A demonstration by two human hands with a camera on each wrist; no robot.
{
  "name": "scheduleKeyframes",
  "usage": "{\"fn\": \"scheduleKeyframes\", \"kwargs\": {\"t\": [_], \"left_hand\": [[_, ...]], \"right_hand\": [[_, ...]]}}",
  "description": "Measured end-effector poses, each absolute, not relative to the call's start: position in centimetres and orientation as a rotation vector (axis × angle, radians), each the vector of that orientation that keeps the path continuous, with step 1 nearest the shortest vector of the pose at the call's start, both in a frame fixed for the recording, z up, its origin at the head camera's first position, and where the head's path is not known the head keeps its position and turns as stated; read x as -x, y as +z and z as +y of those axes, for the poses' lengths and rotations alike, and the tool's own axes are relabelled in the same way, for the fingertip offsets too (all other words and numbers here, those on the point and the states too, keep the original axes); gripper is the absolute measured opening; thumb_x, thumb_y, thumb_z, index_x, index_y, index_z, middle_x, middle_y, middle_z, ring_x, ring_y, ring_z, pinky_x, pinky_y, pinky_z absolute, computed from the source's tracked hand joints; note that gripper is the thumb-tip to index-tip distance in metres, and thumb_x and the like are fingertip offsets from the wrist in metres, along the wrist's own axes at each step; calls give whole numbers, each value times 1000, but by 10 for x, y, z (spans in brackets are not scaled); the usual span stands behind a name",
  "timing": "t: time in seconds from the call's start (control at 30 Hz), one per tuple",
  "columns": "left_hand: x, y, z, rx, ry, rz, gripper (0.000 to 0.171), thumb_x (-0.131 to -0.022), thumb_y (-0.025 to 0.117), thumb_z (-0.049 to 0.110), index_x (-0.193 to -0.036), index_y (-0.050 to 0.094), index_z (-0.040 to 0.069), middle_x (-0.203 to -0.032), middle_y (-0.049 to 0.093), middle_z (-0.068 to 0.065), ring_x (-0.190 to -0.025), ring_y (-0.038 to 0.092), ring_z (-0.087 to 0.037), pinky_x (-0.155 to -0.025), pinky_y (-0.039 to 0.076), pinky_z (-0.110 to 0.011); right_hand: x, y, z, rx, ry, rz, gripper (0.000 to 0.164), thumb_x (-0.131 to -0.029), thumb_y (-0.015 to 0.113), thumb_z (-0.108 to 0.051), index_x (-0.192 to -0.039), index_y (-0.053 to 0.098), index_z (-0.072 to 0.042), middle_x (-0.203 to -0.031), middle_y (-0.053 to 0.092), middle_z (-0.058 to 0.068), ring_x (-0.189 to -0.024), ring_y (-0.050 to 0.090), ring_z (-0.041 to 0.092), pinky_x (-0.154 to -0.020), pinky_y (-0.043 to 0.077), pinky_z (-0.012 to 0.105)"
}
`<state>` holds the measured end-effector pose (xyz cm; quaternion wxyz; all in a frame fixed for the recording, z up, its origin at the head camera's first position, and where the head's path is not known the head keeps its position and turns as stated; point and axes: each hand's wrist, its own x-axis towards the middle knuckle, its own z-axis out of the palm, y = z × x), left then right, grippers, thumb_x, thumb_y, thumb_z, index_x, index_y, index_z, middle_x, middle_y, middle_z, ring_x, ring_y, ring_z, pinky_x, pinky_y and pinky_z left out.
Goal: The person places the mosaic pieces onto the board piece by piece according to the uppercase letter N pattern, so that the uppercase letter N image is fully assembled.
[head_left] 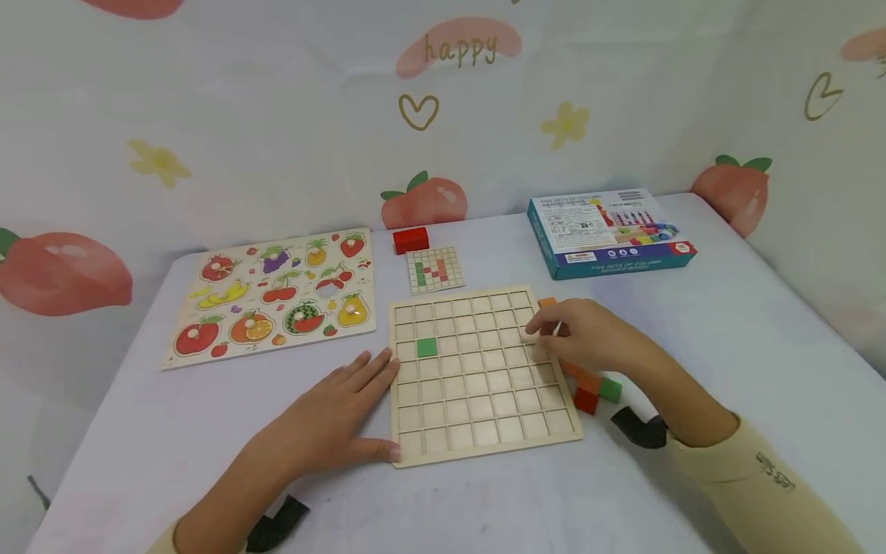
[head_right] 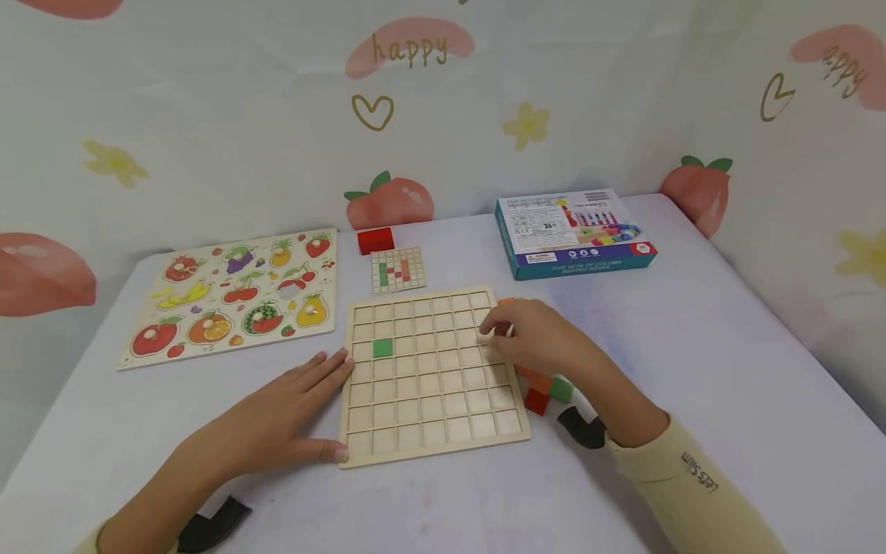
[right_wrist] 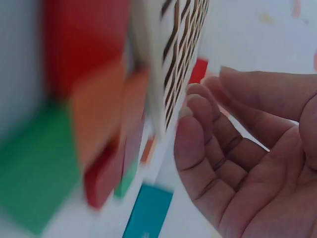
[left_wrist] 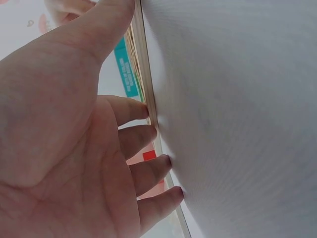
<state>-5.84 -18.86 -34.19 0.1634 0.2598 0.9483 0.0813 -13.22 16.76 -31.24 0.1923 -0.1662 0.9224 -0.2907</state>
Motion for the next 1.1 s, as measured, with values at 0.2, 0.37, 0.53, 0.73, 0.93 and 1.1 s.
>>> {"fn": "scheduleKeyframes", "kwargs": {"t": [0.2,0.37,0.53,0.73,0.93,1.1], "left_hand": [[59,-342,-187,-747,229,2704,114,-77,56,83,-161,25,14,-167,17,-5,-151,15,-33,-116,26,-54],[60,-340,-187,-758,214,2707,113,-77,56,83,-161,25,13,-166,17,-6,-151,15,-33,-116,26,-54],[60,-340,-188,-755,223,2713,113,-78,56,83,-160,25,12,-166,17,-7,-151,16,-34,-116,26,-55],[60,-342,-188,-758,240,2710,112,-78,55,83,-161,24,13,-166,17,-6,-151,15,-33,-116,26,-55],[59,-343,-188,-755,249,2704,113,-78,55,83,-161,25,13,-166,17,-6,-151,15,-33,-116,26,-55],[59,-343,-188,-762,238,2712,113,-77,52,84,-161,25,13,-166,18,-6,-151,15,-34,-116,26,-55]], "right_hand": [[135,-308,204,359,-665,2572,28,-91,74,-22,-115,72,-9,-93,64,3,-90,56,24,-65,54,33],[135,-309,224,347,-584,2613,30,-89,77,-26,-111,69,-8,-92,63,3,-90,56,25,-66,54,34],[139,-315,231,421,-609,2622,39,-89,76,-23,-125,66,-9,-97,62,4,-90,56,23,-65,54,32],[144,-326,234,591,-615,2613,36,-90,74,-12,-126,70,-12,-97,57,1,-88,55,19,-70,53,30],[147,-331,238,553,-570,2708,29,-86,77,-7,-114,72,-8,-93,60,2,-91,55,23,-73,55,36],[151,-331,241,510,-599,2686,27,-84,80,-10,-107,67,-6,-92,60,2,-91,54,24,-74,55,37]]}}
